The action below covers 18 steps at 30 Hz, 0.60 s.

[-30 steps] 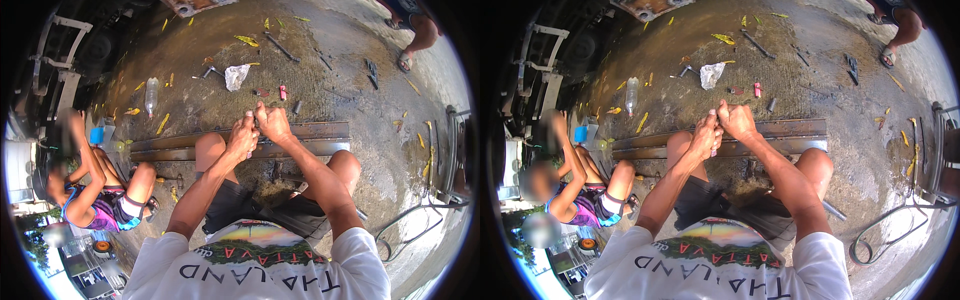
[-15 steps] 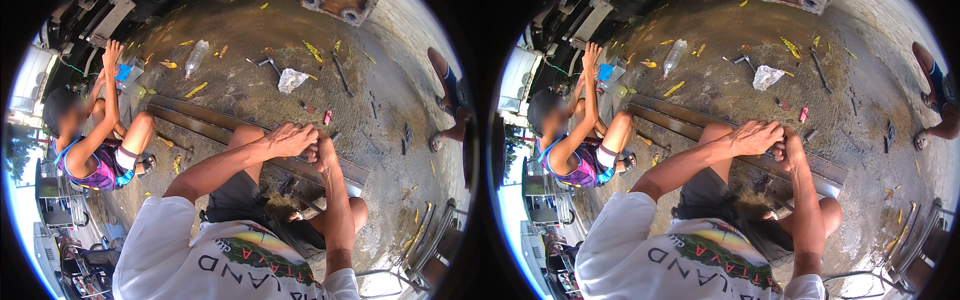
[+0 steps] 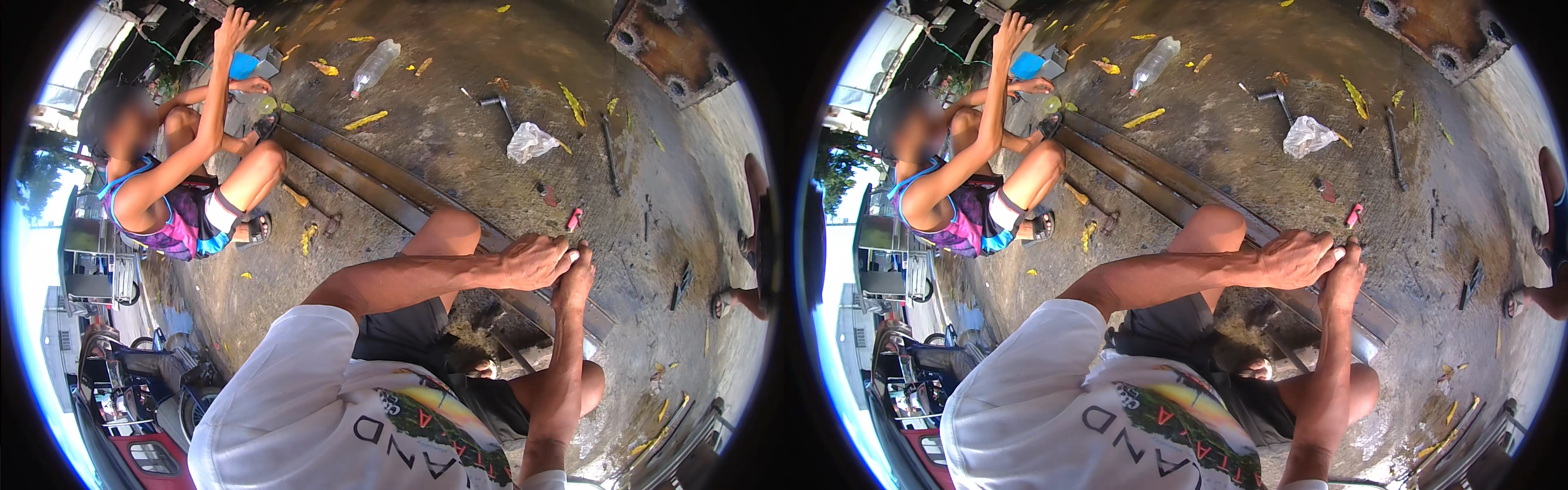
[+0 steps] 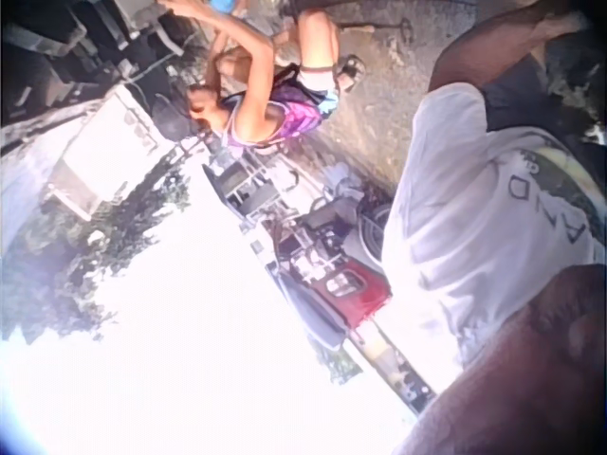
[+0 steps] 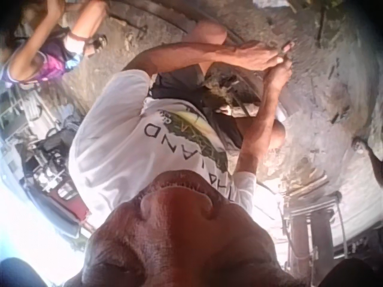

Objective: The person sits on the ground and uses a small tool to scrape and clean a rusty metal part. They repeatedly scrape the surface and wipe it with a cloth, while another person works nearby.

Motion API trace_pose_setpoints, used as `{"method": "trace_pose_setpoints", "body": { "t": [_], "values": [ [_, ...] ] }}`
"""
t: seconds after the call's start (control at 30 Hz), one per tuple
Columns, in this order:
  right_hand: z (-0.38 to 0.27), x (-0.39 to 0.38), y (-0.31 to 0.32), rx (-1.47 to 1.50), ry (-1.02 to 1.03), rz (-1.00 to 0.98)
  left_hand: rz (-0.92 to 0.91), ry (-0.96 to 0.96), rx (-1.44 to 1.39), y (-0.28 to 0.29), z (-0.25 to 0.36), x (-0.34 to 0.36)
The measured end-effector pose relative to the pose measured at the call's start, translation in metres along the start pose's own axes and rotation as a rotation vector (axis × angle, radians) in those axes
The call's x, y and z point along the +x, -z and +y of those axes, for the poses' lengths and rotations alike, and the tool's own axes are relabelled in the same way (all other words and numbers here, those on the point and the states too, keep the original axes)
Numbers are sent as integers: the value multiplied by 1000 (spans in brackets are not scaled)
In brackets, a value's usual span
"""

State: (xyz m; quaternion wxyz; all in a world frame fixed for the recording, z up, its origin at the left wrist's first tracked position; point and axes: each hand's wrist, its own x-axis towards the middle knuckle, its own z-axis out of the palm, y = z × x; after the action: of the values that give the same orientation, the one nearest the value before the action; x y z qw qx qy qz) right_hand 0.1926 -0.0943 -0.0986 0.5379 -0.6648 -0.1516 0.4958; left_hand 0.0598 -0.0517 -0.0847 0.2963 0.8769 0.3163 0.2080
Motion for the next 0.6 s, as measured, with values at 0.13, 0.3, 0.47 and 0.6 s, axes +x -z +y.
{"method": "trace_pose_setpoints", "body": {
  "t": [0.13, 0.3, 0.47, 0.6],
  "values": [
    [20, 13, 14, -744, 897, 255, 60, 39, -214, 10, 22, 0],
    [7, 9, 21, -595, 686, 226, 352, -85, -160, -27, 20, 1],
    [-4, 9, 46, -717, 968, 138, 81, 404, -1026, -29, 28, 5],
    [-23, -6, 45, -709, 1003, 26, -415, 649, -1331, 13, 31, 4]
  ]
}}
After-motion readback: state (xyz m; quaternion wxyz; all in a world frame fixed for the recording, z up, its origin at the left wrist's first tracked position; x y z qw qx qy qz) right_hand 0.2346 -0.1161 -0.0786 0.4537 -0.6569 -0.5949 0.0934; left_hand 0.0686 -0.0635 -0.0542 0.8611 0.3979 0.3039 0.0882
